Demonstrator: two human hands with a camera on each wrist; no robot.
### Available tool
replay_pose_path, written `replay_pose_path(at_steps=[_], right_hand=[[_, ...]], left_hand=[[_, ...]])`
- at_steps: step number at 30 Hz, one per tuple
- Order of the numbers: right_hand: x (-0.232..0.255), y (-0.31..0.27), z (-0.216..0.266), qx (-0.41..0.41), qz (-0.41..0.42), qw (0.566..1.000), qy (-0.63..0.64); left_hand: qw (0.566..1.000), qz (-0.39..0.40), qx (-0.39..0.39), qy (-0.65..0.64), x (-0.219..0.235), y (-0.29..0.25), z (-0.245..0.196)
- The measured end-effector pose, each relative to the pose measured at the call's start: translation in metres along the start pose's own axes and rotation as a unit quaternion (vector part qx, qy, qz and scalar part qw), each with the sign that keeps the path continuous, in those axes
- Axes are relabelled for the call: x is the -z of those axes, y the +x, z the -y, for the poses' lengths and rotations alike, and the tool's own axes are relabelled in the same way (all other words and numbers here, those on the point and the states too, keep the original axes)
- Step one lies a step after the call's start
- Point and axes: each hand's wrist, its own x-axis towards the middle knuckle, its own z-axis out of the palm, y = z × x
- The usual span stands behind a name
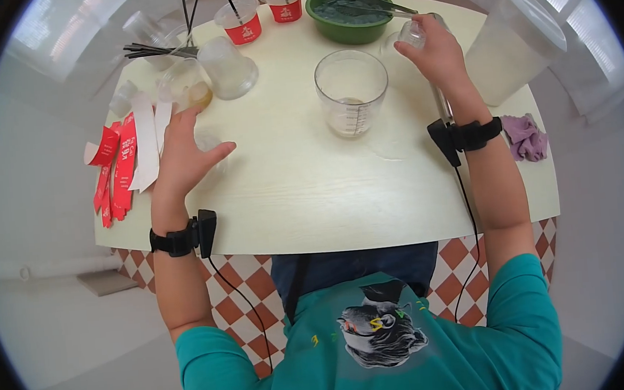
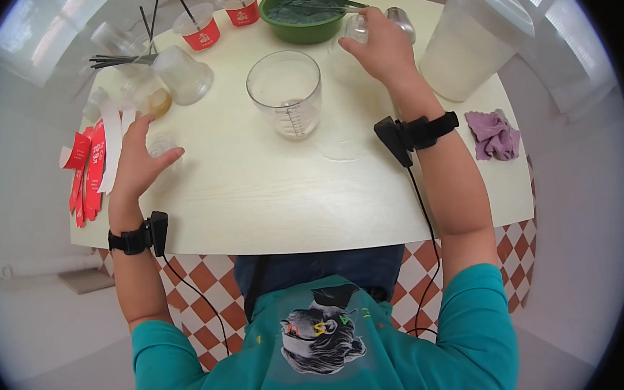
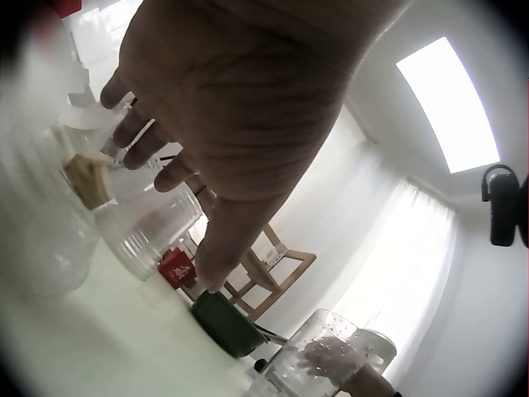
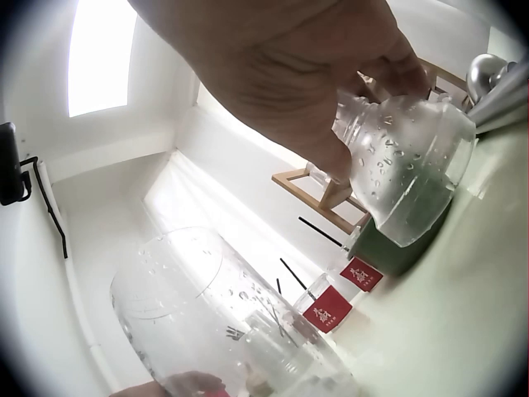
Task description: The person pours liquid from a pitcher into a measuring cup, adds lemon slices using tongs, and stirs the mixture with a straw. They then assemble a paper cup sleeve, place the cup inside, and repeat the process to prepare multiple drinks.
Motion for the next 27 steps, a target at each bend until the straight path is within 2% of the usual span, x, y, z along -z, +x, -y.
replay_pose_path(at_steps=[2, 4, 7, 8, 10, 12, 13, 15, 16, 18, 20, 22, 24, 26, 27], right_hand=[[0.006, 0.004, -0.001, -0.007, -0.017, 1.0, 0.002], [0.01, 0.006, 0.001, -0.014, -0.035, 0.999, 0.005], [0.015, 0.007, 0.006, -0.024, -0.033, 0.996, 0.081], [0.017, 0.007, 0.008, -0.025, -0.042, 0.992, 0.117], [0.024, 0.008, 0.015, -0.024, -0.052, 0.987, 0.153], [0.037, 0.007, 0.024, -0.009, -0.076, 0.963, 0.257], [0.045, 0.006, 0.03, -0.009, -0.076, 0.964, 0.256], [0.058, 0.0, 0.043, 0.001, -0.039, 0.937, 0.346], [0.059, -0.003, 0.048, 0.0, -0.042, 0.938, 0.343], [0.057, -0.008, 0.058, 0.047, 0.007, 0.896, 0.441], [0.057, -0.013, 0.068, 0.046, 0.026, 0.904, 0.425], [0.054, -0.016, 0.075, 0.07, 0.076, 0.892, 0.439], [0.051, -0.018, 0.079, 0.073, 0.083, 0.899, 0.423], [0.047, -0.021, 0.081, 0.114, 0.092, 0.918, 0.368], [0.045, -0.022, 0.082, 0.102, 0.087, 0.917, 0.376]], left_hand=[[1.0, 0.003, -0.007, -0.02, -0.003, 0.001, -0.016], [0.994, 0.03, -0.052, -0.088, -0.009, 0.003, -0.03], [0.981, 0.056, -0.09, -0.165, -0.021, 0.01, -0.057], [0.981, 0.055, -0.09, -0.165, -0.026, 0.013, -0.068], [0.957, 0.093, -0.073, -0.266, -0.035, 0.019, -0.089], [0.95, 0.091, -0.073, -0.289, -0.05, 0.027, -0.103], [0.943, 0.091, -0.072, -0.311, -0.056, 0.03, -0.11], [0.93, 0.089, -0.083, -0.347, -0.06, 0.034, -0.124], [0.916, 0.084, -0.091, -0.381, -0.062, 0.035, -0.128], [0.905, 0.093, -0.1, -0.402, -0.067, 0.038, -0.132], [0.895, 0.101, -0.106, -0.421, -0.074, 0.041, -0.132], [0.858, 0.091, -0.127, -0.49, -0.081, 0.045, -0.131], [0.848, 0.095, -0.133, -0.504, -0.086, 0.045, -0.132], [0.838, 0.099, -0.139, -0.519, -0.089, 0.045, -0.133], [0.835, 0.096, -0.139, -0.523, -0.091, 0.045, -0.134]])
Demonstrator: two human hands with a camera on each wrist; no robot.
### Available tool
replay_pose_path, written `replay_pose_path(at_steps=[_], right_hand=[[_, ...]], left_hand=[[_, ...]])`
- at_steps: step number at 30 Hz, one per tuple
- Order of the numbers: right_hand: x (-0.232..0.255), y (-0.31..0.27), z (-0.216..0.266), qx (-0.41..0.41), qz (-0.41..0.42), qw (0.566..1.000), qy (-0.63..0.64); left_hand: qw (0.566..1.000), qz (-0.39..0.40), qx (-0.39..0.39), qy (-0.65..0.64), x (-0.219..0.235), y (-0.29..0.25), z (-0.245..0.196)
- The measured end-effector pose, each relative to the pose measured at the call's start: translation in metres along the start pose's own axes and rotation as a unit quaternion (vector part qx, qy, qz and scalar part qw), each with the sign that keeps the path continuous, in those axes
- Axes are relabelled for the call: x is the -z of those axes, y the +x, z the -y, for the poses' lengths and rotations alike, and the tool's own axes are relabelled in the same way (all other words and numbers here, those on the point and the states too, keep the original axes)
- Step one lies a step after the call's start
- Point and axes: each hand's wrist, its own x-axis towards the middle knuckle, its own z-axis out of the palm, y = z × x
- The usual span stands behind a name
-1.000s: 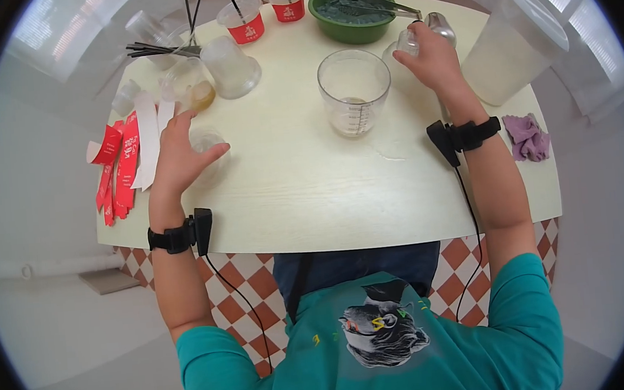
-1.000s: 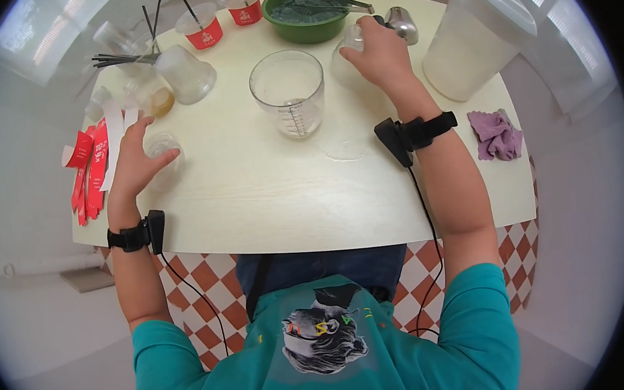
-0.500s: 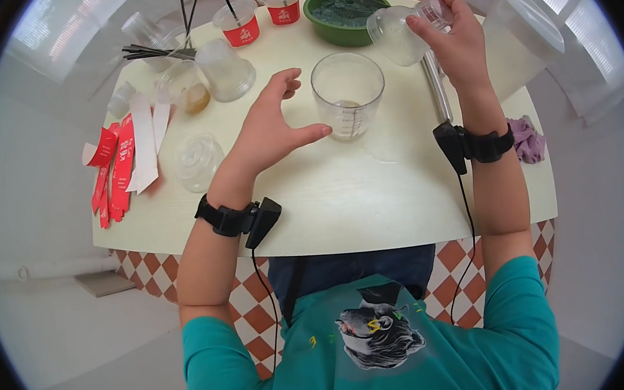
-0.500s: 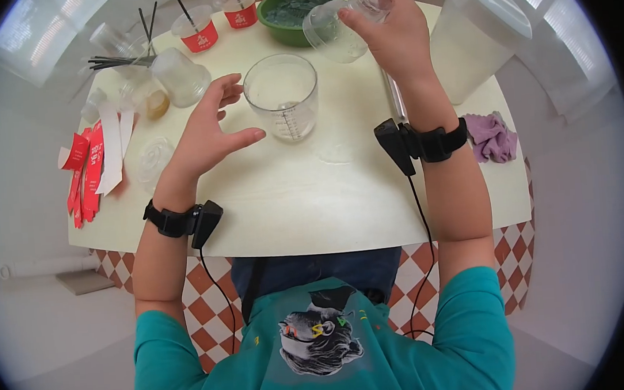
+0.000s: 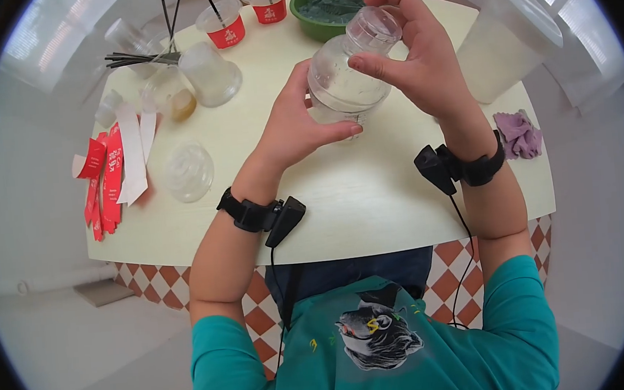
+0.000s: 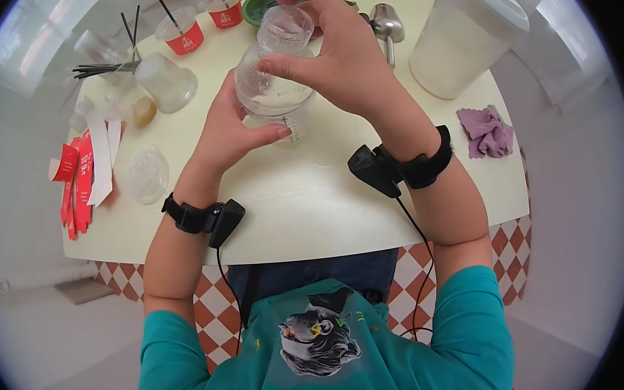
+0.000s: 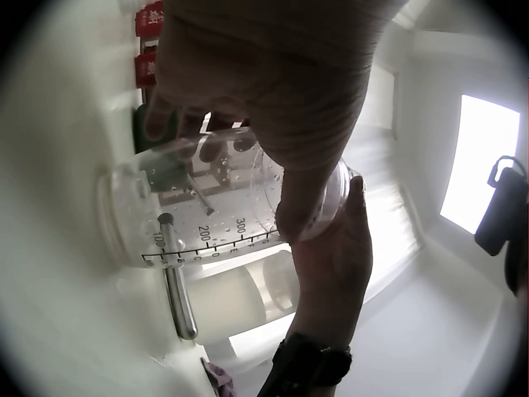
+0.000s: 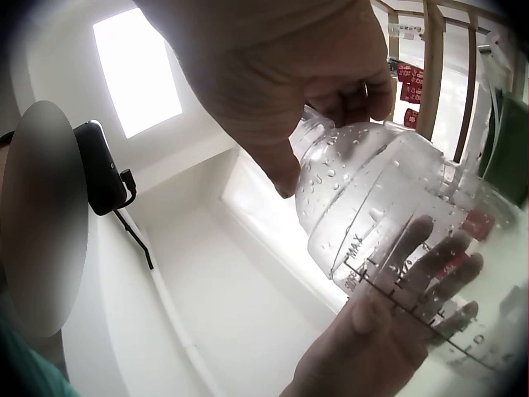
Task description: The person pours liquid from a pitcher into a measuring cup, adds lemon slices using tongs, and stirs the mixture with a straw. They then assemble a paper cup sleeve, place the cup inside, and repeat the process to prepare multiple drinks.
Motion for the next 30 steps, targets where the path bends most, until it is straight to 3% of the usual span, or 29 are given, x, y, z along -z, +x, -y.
replay_pose_path(at_steps=[7, 9, 13, 15, 18, 22, 28, 30], right_hand=[[-0.006, 0.001, -0.001, 0.027, 0.048, 0.998, -0.007], [-0.01, 0.001, -0.005, 0.084, 0.022, 0.996, -0.002], [-0.009, 0.0, -0.002, 0.103, 0.035, 0.994, 0.003], [-0.007, 0.001, -0.001, 0.172, 0.063, 0.979, -0.09], [-0.008, 0.0, -0.004, 0.105, 0.066, 0.992, -0.039], [-0.006, -0.002, -0.01, 0.089, 0.065, 0.994, -0.004], [-0.008, -0.008, -0.021, 0.105, 0.129, 0.986, -0.011], [-0.01, -0.011, -0.023, 0.073, 0.136, 0.988, -0.021]], left_hand=[[1.0, 0.003, 0.003, -0.004, 0.001, -0.001, 0.0], [1.0, -0.001, -0.001, 0.003, 0.002, -0.002, -0.002], [1.0, 0.001, -0.01, 0.008, 0.002, -0.002, -0.002], [1.0, 0.001, -0.003, 0.015, 0.002, -0.001, -0.002], [1.0, 0.004, 0.008, 0.02, 0.002, -0.001, 0.0], [1.0, 0.001, 0.019, 0.011, 0.0, -0.002, -0.003], [0.999, -0.009, 0.034, 0.019, 0.0, -0.002, -0.007], [0.999, -0.008, 0.031, 0.013, 0.003, -0.001, -0.005]])
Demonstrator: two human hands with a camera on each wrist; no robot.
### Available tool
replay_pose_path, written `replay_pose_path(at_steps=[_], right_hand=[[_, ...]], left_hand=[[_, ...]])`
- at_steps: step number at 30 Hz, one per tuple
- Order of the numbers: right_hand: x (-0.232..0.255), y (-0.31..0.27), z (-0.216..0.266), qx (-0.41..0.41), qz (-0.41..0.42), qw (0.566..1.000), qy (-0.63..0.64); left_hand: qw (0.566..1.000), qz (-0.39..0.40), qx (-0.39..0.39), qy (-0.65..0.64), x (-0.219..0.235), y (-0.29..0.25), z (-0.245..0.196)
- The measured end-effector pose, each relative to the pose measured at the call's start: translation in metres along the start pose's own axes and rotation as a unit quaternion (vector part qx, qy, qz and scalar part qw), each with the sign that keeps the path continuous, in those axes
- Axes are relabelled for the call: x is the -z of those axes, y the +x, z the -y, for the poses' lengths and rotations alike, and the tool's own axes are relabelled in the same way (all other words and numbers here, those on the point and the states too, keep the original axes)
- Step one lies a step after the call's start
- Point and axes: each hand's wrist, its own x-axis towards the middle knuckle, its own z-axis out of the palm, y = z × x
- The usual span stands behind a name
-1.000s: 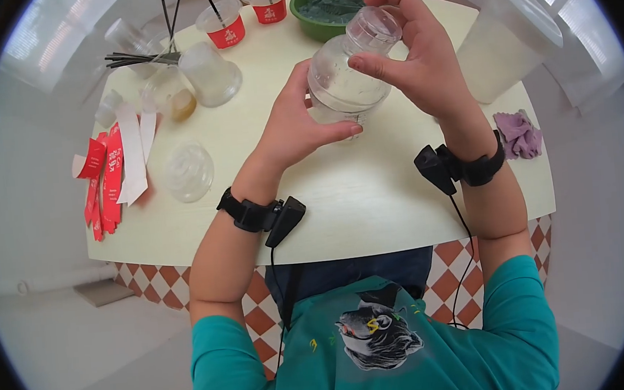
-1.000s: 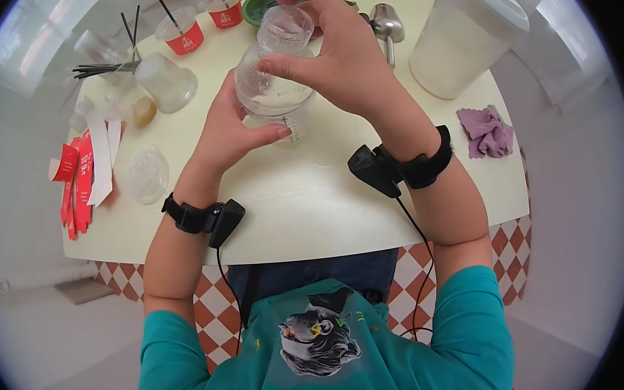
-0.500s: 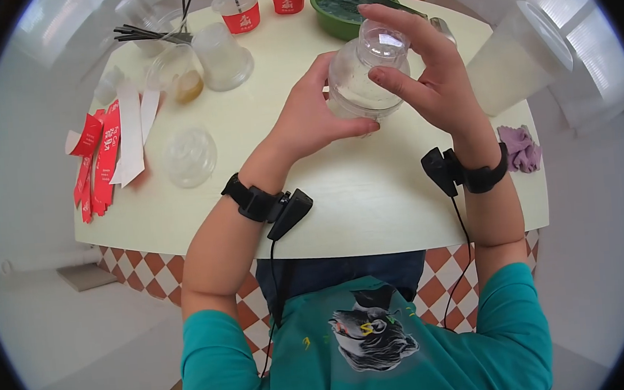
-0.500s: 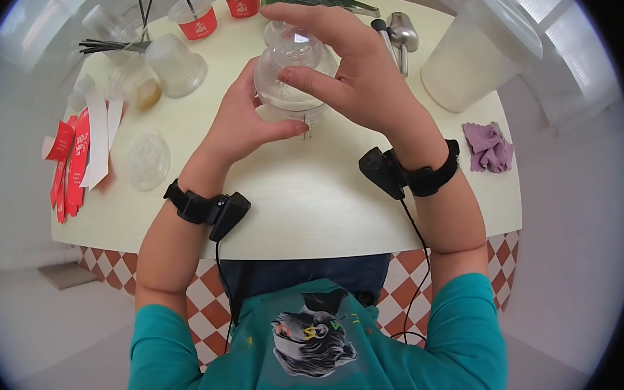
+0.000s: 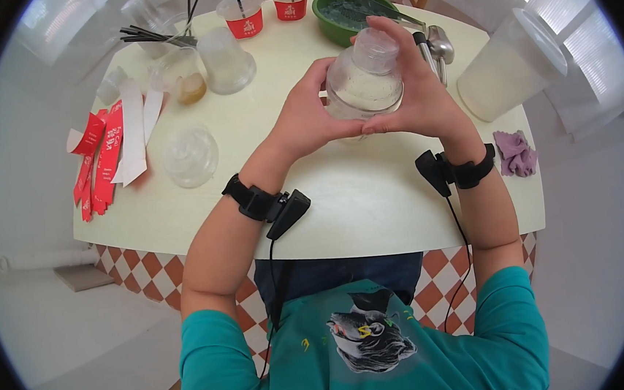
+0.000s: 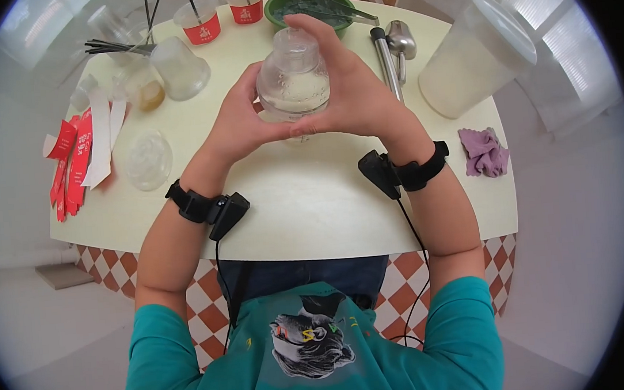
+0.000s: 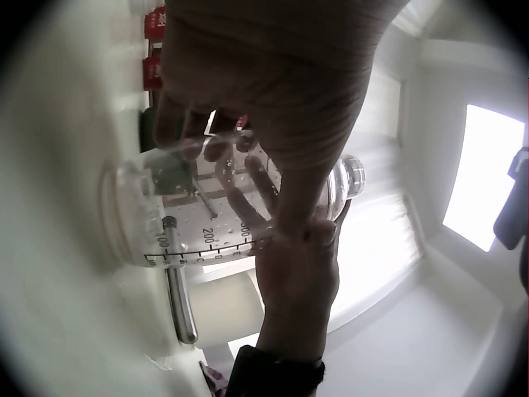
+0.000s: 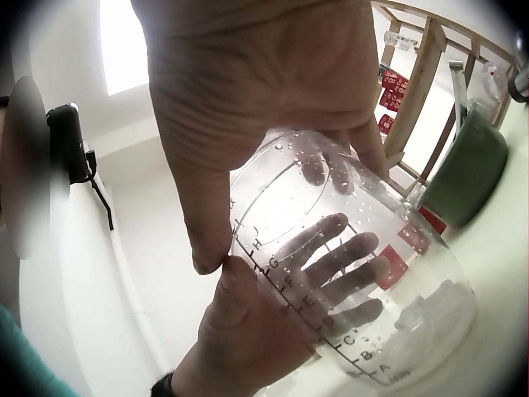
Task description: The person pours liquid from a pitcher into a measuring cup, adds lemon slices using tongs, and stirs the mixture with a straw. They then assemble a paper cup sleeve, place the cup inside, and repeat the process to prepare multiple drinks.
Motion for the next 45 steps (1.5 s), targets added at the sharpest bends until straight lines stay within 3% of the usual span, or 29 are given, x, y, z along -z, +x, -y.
replay_pose_path(at_steps=[5, 7, 9, 11, 12, 13, 14, 15, 18, 23, 25, 29, 31, 38, 40, 43, 45], right_hand=[[0.0, 0.002, 0.0, -0.001, -0.01, 0.999, -0.043], [0.005, 0.003, 0.0, 0.008, -0.018, 0.996, -0.083], [0.02, 0.008, -0.007, -0.031, -0.15, 0.987, 0.039], [0.047, 0.009, -0.01, -0.047, -0.225, 0.931, 0.283], [0.061, 0.005, 0.001, -0.056, -0.226, 0.893, 0.385], [0.064, 0.004, 0.003, -0.056, -0.226, 0.893, 0.385], [0.067, 0.003, 0.004, -0.049, -0.244, 0.944, 0.215], [0.069, 0.003, 0.004, -0.042, -0.255, 0.965, 0.038], [0.067, 0.004, 0.0, -0.05, -0.24, 0.969, 0.016], [0.057, 0.006, 0.007, -0.023, -0.194, 0.981, -0.002], [0.055, 0.006, 0.009, -0.063, -0.2, 0.972, -0.11], [0.058, 0.006, 0.002, -0.086, -0.199, 0.976, 0.015], [0.053, 0.007, 0.007, -0.065, -0.192, 0.977, -0.07], [0.053, 0.006, 0.0, -0.047, -0.177, 0.983, -0.024], [0.048, 0.007, 0.009, -0.058, -0.183, 0.975, -0.111], [0.051, 0.006, 0.004, -0.102, -0.178, 0.976, -0.068], [0.047, 0.006, 0.008, -0.08, -0.17, 0.976, -0.113]], left_hand=[[1.0, 0.012, -0.021, 0.002, 0.012, -0.002, 0.006], [0.996, -0.009, -0.007, 0.086, 0.02, -0.004, 0.004], [0.998, -0.046, -0.015, 0.046, 0.028, -0.003, 0.011], [0.996, -0.085, -0.02, 0.007, 0.032, -0.001, 0.015], [0.994, -0.106, 0.0, -0.002, 0.029, 0.001, 0.013], [0.992, -0.127, 0.018, -0.012, 0.027, 0.002, 0.013], [0.989, -0.146, 0.017, -0.008, 0.025, 0.003, 0.013], [0.989, -0.145, 0.016, -0.008, 0.025, 0.003, 0.013], [0.987, -0.152, 0.044, -0.004, 0.027, 0.003, 0.015], [0.984, -0.177, 0.011, -0.008, 0.029, 0.005, 0.023], [0.984, -0.177, 0.007, -0.008, 0.03, 0.005, 0.024], [0.985, -0.174, 0.001, -0.007, 0.031, 0.005, 0.025], [0.986, -0.169, 0.012, -0.001, 0.03, 0.003, 0.02], [0.986, -0.167, 0.016, 0.017, 0.031, 0.003, 0.017], [0.985, -0.169, 0.015, 0.018, 0.031, 0.003, 0.016], [0.986, -0.166, 0.013, 0.022, 0.032, 0.003, 0.019], [0.986, -0.165, 0.012, 0.024, 0.032, 0.004, 0.019]])
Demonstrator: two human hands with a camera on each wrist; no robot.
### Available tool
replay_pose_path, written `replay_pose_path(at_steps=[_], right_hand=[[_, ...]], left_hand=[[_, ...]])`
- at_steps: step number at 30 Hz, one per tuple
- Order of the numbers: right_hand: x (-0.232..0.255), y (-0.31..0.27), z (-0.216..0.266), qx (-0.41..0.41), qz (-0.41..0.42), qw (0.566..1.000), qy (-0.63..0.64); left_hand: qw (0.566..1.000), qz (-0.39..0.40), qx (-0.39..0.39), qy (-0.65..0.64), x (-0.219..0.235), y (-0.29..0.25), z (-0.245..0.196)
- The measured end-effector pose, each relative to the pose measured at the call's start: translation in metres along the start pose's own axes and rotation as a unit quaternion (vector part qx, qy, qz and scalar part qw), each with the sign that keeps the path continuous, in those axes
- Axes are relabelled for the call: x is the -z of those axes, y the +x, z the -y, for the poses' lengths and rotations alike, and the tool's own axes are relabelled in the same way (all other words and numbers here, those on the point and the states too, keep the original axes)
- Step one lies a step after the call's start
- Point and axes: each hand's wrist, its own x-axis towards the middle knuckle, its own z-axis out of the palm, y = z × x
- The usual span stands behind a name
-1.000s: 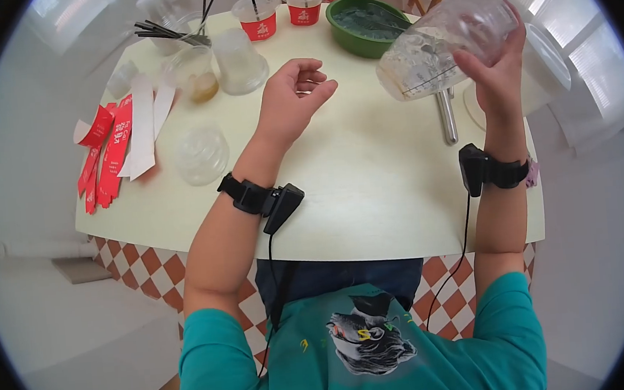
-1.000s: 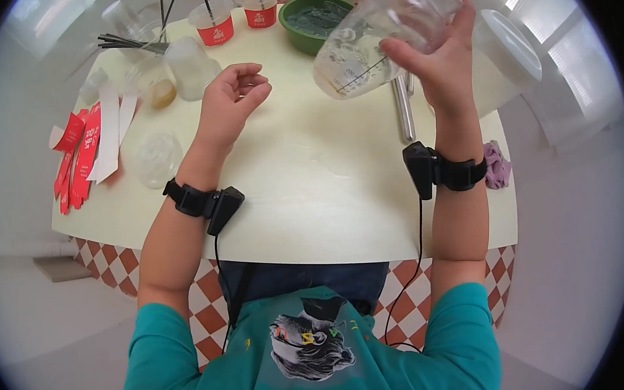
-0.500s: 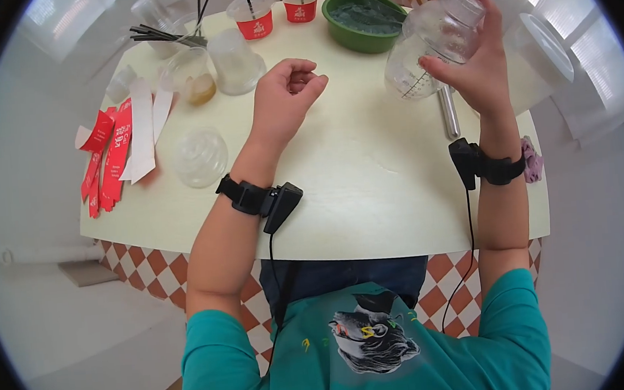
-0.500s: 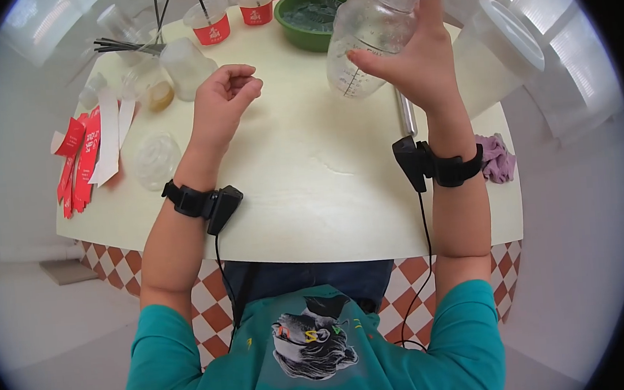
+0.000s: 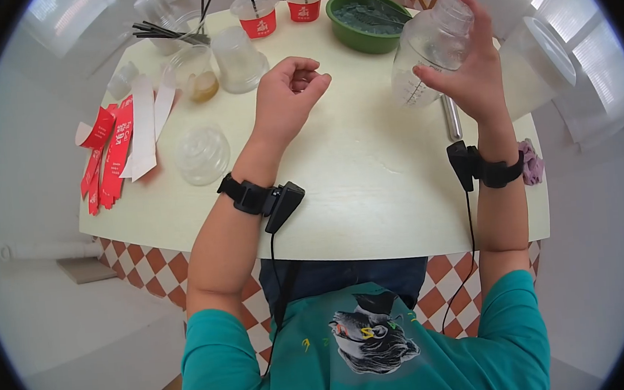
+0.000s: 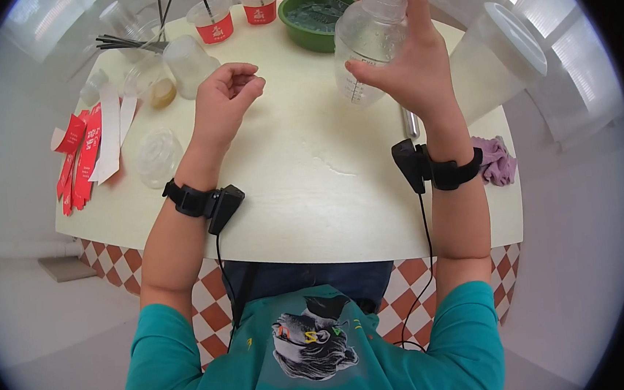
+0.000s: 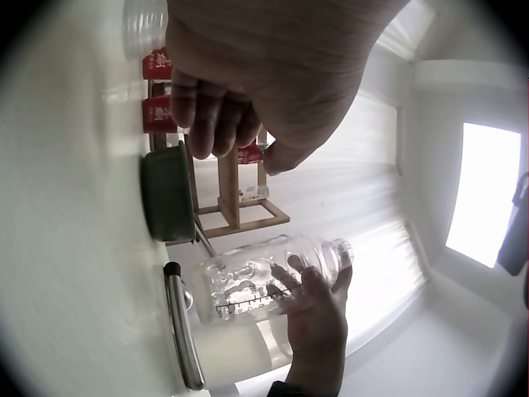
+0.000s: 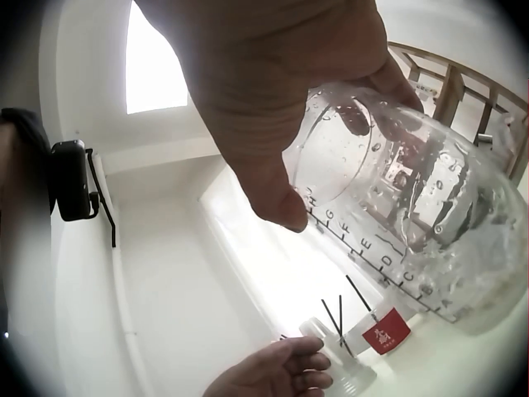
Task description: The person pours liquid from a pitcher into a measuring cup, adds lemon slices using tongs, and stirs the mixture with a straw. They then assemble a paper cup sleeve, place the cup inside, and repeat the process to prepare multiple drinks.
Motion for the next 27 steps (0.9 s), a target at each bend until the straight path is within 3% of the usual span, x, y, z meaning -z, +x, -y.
replay_pose_path(at_steps=[2, 8, 11, 13, 14, 17, 18, 20, 21, 22, 23, 24, 26, 27], right_hand=[[-0.003, -0.001, 0.003, 0.029, 0.001, 0.999, -0.041], [-0.004, -0.001, 0.002, -0.005, 0.021, 0.999, 0.039], [-0.004, -0.005, 0.011, 0.04, -0.01, 0.996, -0.073], [0.006, -0.004, 0.002, 0.071, -0.035, 0.976, 0.202], [0.012, -0.004, -0.001, 0.071, -0.034, 0.976, 0.202], [0.026, -0.006, -0.001, -0.009, 0.026, 0.844, 0.536], [0.028, -0.005, -0.004, -0.009, 0.027, 0.844, 0.536], [0.034, -0.004, -0.01, -0.094, 0.016, 0.851, 0.517], [0.025, -0.001, 0.004, -0.024, -0.01, 0.942, 0.333], [0.015, -0.003, 0.012, -0.024, -0.011, 0.943, 0.333], [0.005, -0.006, 0.019, 0.088, -0.064, 0.991, 0.072], [-0.002, -0.01, 0.023, 0.189, -0.112, 0.955, -0.197], [-0.006, -0.008, 0.019, 0.2, -0.111, 0.955, -0.191], [-0.004, -0.006, 0.017, 0.114, -0.077, 0.988, -0.076]], left_hand=[[1.0, -0.003, 0.003, 0.001, 0.0, 0.0, -0.001], [1.0, -0.004, 0.002, 0.005, 0.001, -0.001, -0.001], [1.0, -0.008, -0.001, 0.012, 0.0, -0.002, -0.005], [1.0, -0.01, -0.007, 0.007, 0.0, -0.002, -0.003], [1.0, -0.011, -0.013, 0.003, 0.001, -0.002, -0.002], [1.0, -0.021, -0.022, -0.001, -0.001, -0.002, -0.001], [1.0, -0.022, -0.022, -0.001, -0.001, -0.002, -0.001], [1.0, -0.02, -0.014, 0.016, -0.002, -0.002, -0.003], [1.0, -0.019, -0.015, 0.016, -0.002, -0.003, -0.004], [1.0, -0.012, -0.002, 0.025, -0.002, -0.003, -0.006], [0.999, -0.005, 0.012, 0.033, -0.001, -0.004, -0.007], [0.999, -0.003, 0.013, 0.034, -0.001, -0.005, -0.007], [0.999, -0.005, 0.006, 0.031, -0.002, -0.004, -0.006], [0.999, -0.004, 0.005, 0.031, -0.002, -0.003, -0.005]])
